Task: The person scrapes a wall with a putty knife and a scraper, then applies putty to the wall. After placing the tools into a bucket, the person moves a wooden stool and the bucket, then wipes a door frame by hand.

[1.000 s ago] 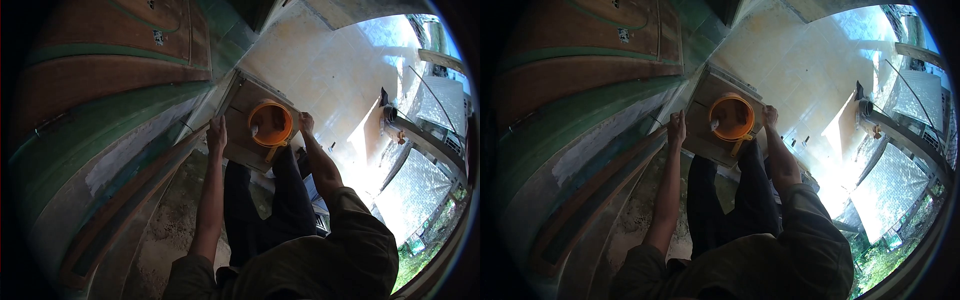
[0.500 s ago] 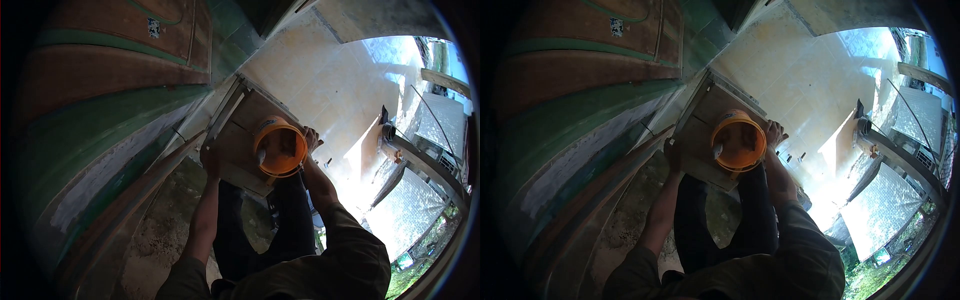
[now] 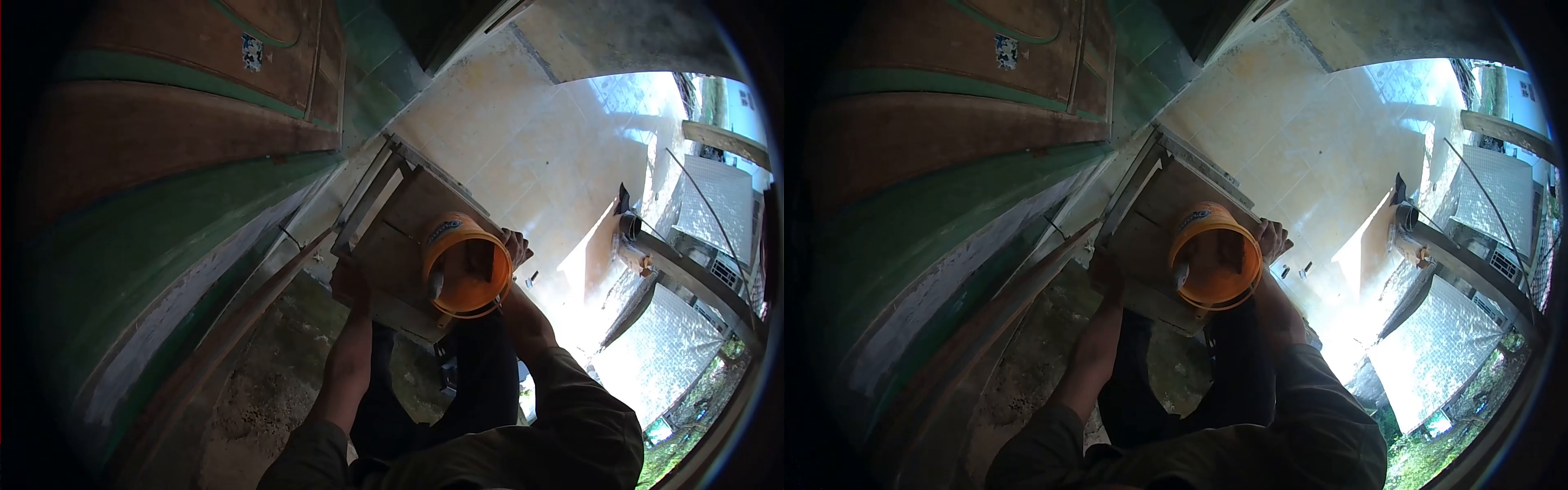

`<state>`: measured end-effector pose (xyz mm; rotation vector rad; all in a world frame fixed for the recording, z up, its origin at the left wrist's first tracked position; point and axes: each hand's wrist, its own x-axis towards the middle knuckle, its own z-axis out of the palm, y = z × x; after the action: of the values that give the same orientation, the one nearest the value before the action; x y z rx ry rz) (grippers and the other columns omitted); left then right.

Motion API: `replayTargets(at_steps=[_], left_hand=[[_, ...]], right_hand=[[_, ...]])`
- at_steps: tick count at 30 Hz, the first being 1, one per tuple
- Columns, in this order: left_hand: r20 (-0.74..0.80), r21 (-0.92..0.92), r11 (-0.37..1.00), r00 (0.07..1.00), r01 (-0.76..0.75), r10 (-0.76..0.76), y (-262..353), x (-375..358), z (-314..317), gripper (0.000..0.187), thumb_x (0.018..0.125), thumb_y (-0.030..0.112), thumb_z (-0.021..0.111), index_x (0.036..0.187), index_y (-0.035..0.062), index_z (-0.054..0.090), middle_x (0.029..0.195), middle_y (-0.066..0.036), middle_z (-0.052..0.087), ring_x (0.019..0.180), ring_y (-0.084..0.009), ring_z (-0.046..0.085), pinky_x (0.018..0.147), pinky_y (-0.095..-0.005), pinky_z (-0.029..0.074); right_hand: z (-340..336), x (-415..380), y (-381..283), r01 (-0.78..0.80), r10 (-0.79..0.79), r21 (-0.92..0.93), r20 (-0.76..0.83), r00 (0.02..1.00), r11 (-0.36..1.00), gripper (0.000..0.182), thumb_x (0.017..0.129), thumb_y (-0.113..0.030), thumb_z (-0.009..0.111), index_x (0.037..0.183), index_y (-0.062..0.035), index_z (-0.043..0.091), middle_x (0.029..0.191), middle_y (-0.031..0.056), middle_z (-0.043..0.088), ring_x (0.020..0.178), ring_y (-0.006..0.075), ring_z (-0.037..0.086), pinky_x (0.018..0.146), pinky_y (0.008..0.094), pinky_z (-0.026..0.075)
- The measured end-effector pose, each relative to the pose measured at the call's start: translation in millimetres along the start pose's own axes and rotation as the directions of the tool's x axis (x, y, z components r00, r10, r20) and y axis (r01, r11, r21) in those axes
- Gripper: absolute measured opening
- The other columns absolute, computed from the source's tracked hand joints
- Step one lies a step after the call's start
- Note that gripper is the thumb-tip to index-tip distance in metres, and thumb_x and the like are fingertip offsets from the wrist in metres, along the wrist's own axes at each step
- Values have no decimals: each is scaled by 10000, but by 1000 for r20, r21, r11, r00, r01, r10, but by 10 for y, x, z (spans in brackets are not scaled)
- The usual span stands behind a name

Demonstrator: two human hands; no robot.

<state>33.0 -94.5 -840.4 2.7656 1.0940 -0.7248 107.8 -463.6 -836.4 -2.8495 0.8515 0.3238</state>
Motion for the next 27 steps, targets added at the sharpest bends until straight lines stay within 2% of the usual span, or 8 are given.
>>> replayTargets(at_steps=[1, 5, 7, 13, 17, 20, 25, 27], left_hand=[[-81, 1, 1000, 997, -3, 3, -6, -14, 40, 450, 1001, 337, 306, 865, 103, 664, 818, -103, 699, 722, -321, 687, 615, -426, 563], [-99, -13, 999, 995, -33, 32, 10, -31, -37, 434, 992, 334, 317, 865, 108, 665, 831, -110, 699, 739, -327, 687, 635, -438, 563], [-23, -171, 981, 995, 91, -96, 99, -92, -270, 429, 982, 328, 321, 880, 101, 671, 846, -124, 697, 769, -346, 684, 669, -463, 558], [56, -180, 977, 993, 115, -106, 99, -90, -290, 456, 977, 339, 308, 921, 80, 679, 892, -155, 694, 825, -369, 676, 721, -501, 542], [40, -149, 983, 994, 105, -101, 85, -138, -277, 464, 976, 348, 305, 914, 81, 680, 889, -154, 695, 822, -370, 676, 718, -504, 541], [24, -202, 970, 991, 134, -132, 126, -139, -311, 466, 975, 350, 307, 908, 80, 682, 887, -156, 696, 822, -372, 676, 713, -503, 541], [29, -161, 984, 997, 80, -76, 92, -163, -318, 475, 972, 350, 315, 896, 49, 675, 902, -175, 691, 824, -375, 673, 710, -498, 539], [9, -202, 974, 994, 106, -106, 102, -161, -349, 477, 972, 352, 319, 884, 44, 671, 895, -181, 690, 823, -379, 673, 714, -502, 539]], right_hand=[[2, 60, -10, 10, -10, -1, -8, 1000, 1000, 332, 935, -337, 466, 1121, -134, 652, 1156, 62, 629, 1119, 251, 526, 941, 494, 288], [-22, 223, -8, 49, -49, -4, -29, 998, 999, 334, 935, -336, 468, 1127, -131, 647, 1160, 65, 627, 1120, 254, 524, 943, 494, 289], [-13, 275, -16, 69, -69, 3, -37, 997, 998, 335, 934, -335, 468, 1131, -130, 645, 1162, 67, 625, 1121, 255, 524, 943, 494, 289], [-12, 414, -80, 115, -111, 44, -86, 990, 992, 337, 934, -332, 470, 1140, -126, 639, 1168, 71, 621, 1124, 259, 522, 945, 494, 290], [21, 370, -80, 134, -125, 72, -112, 986, 988, 339, 934, -331, 471, 1147, -123, 634, 1172, 75, 619, 1126, 262, 520, 947, 494, 290], [-20, 363, -44, 152, -140, 83, -139, 980, 985, 341, 933, -329, 471, 1152, -122, 631, 1175, 77, 617, 1127, 264, 520, 948, 494, 290], [-33, 301, -65, 199, -177, 110, -183, 967, 974, 344, 933, -327, 473, 1160, -118, 625, 1180, 81, 613, 1130, 267, 518, 949, 495, 291], [-61, 284, -46, 222, -197, 114, -197, 960, 968, 346, 933, -326, 473, 1163, -117, 623, 1182, 83, 612, 1131, 268, 517, 950, 495, 291]])
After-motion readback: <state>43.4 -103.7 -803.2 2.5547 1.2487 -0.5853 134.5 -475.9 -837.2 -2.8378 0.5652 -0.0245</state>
